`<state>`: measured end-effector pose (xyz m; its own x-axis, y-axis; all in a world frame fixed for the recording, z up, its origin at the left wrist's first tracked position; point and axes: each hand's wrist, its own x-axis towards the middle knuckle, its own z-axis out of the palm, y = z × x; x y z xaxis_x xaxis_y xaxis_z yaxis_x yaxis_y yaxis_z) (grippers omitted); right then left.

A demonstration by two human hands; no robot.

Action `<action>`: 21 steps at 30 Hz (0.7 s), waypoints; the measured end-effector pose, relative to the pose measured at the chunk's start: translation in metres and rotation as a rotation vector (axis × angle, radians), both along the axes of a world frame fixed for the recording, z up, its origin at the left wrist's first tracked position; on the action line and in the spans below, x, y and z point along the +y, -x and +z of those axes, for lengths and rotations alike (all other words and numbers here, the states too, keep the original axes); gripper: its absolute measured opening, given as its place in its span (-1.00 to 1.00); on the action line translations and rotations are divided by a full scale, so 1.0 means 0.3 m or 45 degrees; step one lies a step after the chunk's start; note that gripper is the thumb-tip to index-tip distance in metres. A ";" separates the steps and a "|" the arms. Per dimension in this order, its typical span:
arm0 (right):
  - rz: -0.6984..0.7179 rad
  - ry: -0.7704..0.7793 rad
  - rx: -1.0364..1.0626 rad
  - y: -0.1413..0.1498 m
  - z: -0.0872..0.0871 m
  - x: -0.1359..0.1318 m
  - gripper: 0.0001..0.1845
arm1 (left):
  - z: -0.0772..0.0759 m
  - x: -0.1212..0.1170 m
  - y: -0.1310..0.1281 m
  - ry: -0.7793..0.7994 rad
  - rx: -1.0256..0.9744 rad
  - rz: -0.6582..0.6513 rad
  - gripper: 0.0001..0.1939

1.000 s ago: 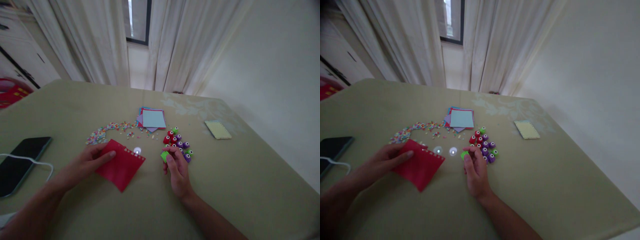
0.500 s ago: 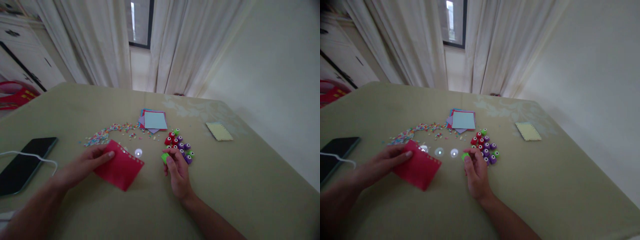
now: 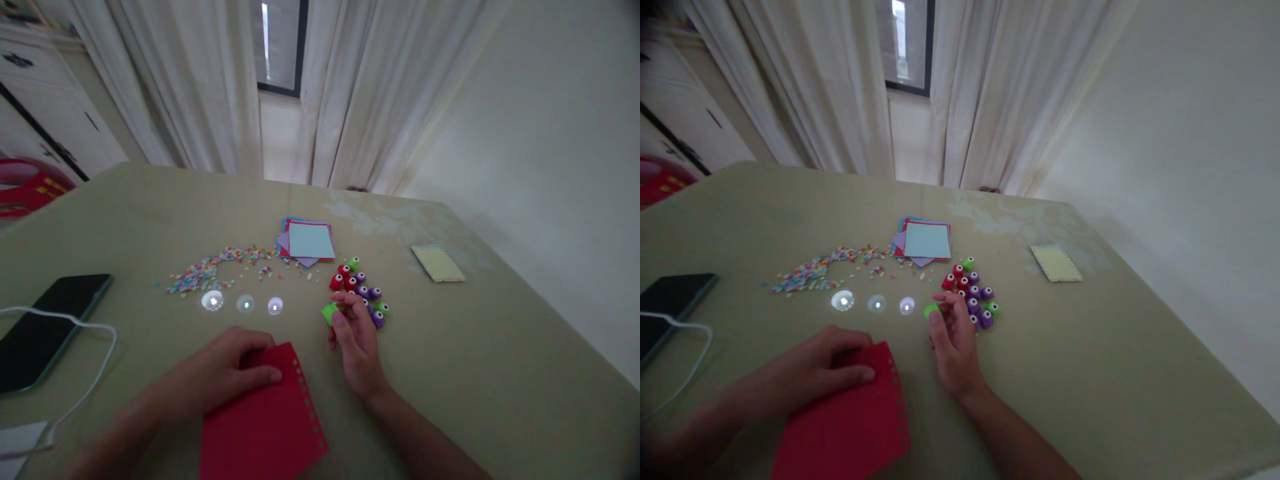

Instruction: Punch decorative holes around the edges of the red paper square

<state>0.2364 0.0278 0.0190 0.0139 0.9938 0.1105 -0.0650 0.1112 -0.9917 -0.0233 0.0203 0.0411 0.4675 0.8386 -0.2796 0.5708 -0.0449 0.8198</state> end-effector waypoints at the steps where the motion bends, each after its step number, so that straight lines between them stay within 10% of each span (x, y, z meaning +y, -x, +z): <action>1: -0.004 0.008 -0.012 -0.001 0.000 0.003 -0.64 | -0.002 -0.010 -0.020 -0.026 0.062 -0.054 -0.65; 12: 0.338 0.074 -0.462 -0.014 -0.007 0.006 -0.81 | -0.086 0.005 -0.016 -0.539 0.320 0.052 -0.56; 21: 0.397 -0.301 -0.821 -0.026 -0.006 0.012 -0.68 | -0.076 0.001 -0.022 -0.377 0.271 -0.021 -0.62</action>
